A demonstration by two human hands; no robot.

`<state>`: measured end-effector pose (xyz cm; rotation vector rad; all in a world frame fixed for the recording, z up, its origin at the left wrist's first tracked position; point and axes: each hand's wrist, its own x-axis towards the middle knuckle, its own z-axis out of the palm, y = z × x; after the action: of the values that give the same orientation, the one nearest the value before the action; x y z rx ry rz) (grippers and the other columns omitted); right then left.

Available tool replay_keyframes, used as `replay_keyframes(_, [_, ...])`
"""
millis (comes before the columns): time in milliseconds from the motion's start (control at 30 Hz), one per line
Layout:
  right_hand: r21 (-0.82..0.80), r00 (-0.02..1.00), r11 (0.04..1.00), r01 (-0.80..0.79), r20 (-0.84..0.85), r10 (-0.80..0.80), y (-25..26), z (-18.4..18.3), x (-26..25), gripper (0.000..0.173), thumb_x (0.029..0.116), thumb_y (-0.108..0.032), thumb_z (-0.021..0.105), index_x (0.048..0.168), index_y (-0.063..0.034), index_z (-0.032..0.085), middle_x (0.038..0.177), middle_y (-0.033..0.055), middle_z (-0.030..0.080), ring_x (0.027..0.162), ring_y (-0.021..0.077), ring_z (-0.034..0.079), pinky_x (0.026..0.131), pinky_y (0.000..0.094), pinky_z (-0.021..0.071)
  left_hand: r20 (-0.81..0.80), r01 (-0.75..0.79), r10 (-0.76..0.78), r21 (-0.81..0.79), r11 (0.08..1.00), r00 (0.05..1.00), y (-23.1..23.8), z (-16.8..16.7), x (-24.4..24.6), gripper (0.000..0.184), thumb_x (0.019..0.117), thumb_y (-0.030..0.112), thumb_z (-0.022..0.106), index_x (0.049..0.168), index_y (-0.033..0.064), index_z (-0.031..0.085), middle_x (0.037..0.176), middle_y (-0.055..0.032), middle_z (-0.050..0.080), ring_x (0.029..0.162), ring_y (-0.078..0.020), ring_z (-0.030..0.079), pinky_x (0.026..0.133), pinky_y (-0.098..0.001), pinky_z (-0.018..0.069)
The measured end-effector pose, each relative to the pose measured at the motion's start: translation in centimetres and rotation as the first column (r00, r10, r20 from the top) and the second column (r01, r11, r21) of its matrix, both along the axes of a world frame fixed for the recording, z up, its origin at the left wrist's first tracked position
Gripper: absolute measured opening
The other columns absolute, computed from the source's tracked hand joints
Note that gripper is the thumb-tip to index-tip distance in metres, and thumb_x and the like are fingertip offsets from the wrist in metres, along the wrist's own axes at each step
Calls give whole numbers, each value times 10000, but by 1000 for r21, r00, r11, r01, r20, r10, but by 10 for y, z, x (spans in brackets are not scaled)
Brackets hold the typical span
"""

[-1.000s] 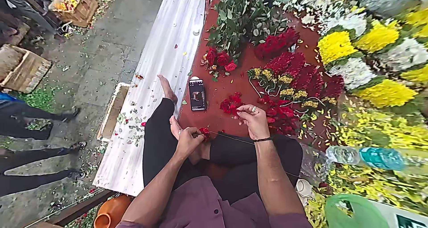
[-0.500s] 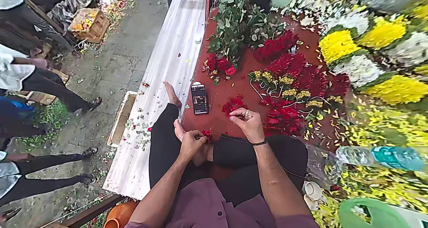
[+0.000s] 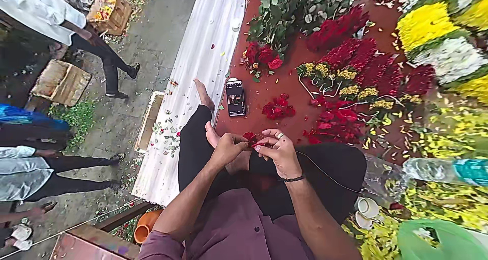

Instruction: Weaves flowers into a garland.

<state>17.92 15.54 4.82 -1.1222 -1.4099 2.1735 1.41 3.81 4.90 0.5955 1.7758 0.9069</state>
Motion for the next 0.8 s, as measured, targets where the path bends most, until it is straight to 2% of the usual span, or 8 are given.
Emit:
replay_keyframes(167, [50,990,999,-15,137,8,-4,-6,-7,583,729,37,849,1239,1,568,797,112,733,564,167,650,470,268,517,-2,71,-71,19,997,997,4,9,3,147,901,211,741,992,115,807,907,2,772,837,-89,718,789,-364,600])
replay_keyframes(367, [80,964,992,-94,255,71,2,-21,1,756,654,-136,952,1300,-53,568,665,2,632,534,87,557,533,264,504,-44,138,-135,68,988,990,4,5,-1,144,931,239,763,903,101,794,823,14,753,758,-63,692,763,-333,589])
replay_keyframes(500, [56,955,982,-180,250,161,18,-22,10,740,691,-187,925,1338,-78,582,702,-14,597,576,80,524,537,250,463,-35,134,-133,6,991,990,4,4,-9,173,928,254,757,888,89,787,795,1,741,730,-71,681,745,-341,581])
replay_keyframes(600, [264,943,925,-274,262,205,27,-27,14,751,705,-287,913,1367,-128,596,943,20,667,840,147,634,734,355,559,-53,117,-119,-49,992,991,3,8,-15,189,913,276,765,857,95,775,761,10,723,703,-72,665,723,-339,570])
replay_keyframes(667, [355,881,819,-451,323,346,27,-35,13,906,708,-381,898,1501,-204,498,1316,33,643,1208,192,604,1000,470,522,-75,123,-131,-95,988,989,3,12,-20,181,906,277,762,854,104,772,747,14,714,699,-73,661,723,-340,566])
replay_keyframes(700, [348,847,781,-519,332,415,26,-40,12,939,720,-397,892,1537,-216,465,1400,35,604,1271,197,579,1069,488,495,-80,128,-137,-115,985,987,4,15,-22,181,905,275,760,851,103,770,744,11,710,699,-77,658,723,-342,562])
replay_keyframes(733, [329,832,771,-545,323,450,24,-45,11,884,748,-380,880,1523,-201,495,1374,25,631,1220,169,618,1052,446,522,-84,131,-144,-136,982,986,5,17,-24,181,907,275,756,851,104,768,747,9,709,701,-79,656,723,-344,559])
replay_keyframes(800, [331,888,829,-451,261,379,25,-51,11,498,827,-268,819,1275,-86,696,1081,52,737,888,141,696,811,365,594,-108,122,-141,-165,979,984,5,20,-29,189,906,283,751,829,110,759,733,17,696,691,-79,644,713,-345,546])
